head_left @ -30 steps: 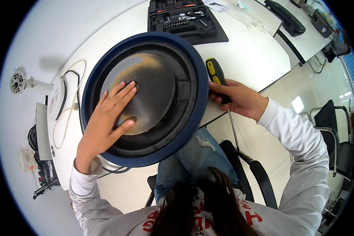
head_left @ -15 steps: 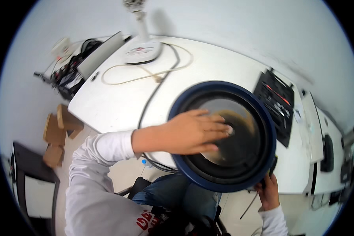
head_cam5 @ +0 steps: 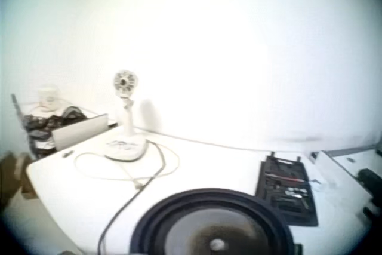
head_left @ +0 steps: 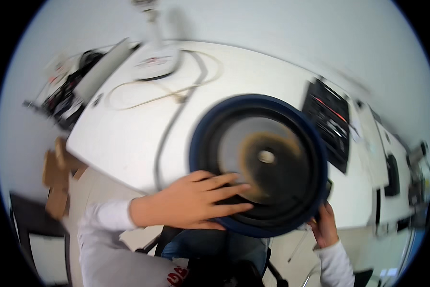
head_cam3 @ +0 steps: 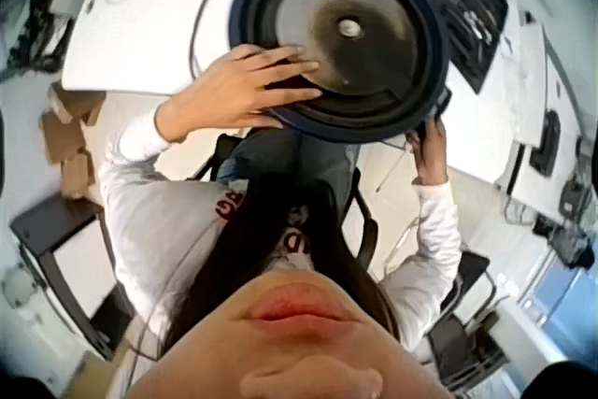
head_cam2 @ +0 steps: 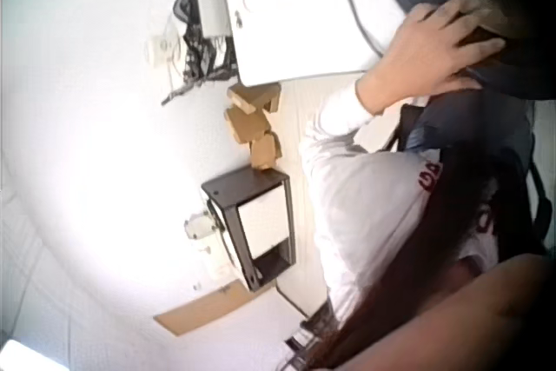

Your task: The person holds a large blue speaker, flips it to inspect the back, and uses a screwdriver to tighten screws around the rim. They rotate the speaker to access different screw locations and finish by placing it on the table.

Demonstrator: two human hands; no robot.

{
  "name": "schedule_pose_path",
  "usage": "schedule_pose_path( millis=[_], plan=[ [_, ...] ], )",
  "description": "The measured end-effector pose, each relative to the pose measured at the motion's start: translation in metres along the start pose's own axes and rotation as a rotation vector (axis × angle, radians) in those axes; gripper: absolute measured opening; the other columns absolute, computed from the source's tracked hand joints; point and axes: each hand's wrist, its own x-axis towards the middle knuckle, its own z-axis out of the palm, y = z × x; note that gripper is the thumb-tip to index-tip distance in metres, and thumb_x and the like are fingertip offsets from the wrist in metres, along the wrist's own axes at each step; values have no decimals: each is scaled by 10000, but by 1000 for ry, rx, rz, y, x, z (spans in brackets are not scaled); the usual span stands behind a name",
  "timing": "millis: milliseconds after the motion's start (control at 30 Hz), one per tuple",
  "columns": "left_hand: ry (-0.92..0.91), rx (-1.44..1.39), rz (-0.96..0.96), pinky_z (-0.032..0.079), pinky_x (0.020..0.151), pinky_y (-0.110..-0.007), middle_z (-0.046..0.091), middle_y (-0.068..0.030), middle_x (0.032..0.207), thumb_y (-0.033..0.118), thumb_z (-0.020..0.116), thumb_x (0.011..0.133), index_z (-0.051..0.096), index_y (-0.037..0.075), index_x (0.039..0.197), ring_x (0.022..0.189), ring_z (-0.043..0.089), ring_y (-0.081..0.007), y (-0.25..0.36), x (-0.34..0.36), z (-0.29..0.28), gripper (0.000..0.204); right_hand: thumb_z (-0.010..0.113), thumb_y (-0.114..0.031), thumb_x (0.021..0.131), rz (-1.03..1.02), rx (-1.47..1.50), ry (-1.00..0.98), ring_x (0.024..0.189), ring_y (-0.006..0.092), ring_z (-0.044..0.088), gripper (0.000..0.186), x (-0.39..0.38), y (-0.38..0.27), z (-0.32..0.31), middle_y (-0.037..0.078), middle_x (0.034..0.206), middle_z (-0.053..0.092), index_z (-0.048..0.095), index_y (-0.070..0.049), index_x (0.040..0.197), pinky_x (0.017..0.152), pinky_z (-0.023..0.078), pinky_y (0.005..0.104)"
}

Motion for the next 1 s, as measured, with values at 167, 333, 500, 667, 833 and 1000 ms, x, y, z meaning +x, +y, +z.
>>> schedule_pose_path(
  millis=[167,333,500,667,833,1000],
  plan=[
    [-23,59,-145,385,790,-323,518,-44,1359,435,740,639,611,239,1231,1228,487,-265,4,-13,-9,638,556,-316,958,57,49,-221,587,76,439,211,19,-12,36,-16,739,468,480,-120,942,486,345,201],
    [-6,135,-251,376,754,-332,553,-46,1320,467,760,596,654,233,1159,1217,499,-284,5,-24,-10,618,563,-329,953,59,90,-264,624,70,432,211,32,-19,68,-34,757,459,497,-128,949,529,345,213],
    [88,199,-264,346,722,-348,557,-45,1313,450,789,558,661,208,1129,1209,504,-291,-3,-37,0,633,554,-334,957,85,161,-296,649,65,412,222,53,-28,93,-27,835,483,526,-120,1013,541,333,212],
    [80,175,-322,351,768,-384,549,-58,1318,404,797,571,655,176,1122,1219,486,-301,-18,-30,-1,613,525,-317,972,123,368,-447,617,60,366,263,69,-28,88,-18,870,481,523,-111,1135,509,309,192],
    [116,204,-325,357,784,-390,547,-79,1312,396,757,632,637,135,1134,1204,487,-314,-40,-14,-1,579,476,-223,977,247,839,-665,554,58,354,344,93,-25,43,1,818,470,464,-38,1266,438,310,190],
    [138,247,-339,376,845,-418,523,-90,1342,379,761,642,579,86,1210,1220,466,-345,-76,8,1,664,501,-199,958,122,1132,-657,460,48,333,231,106,-51,-7,-31,705,434,557,-22,1096,396,270,208]
  ],
)
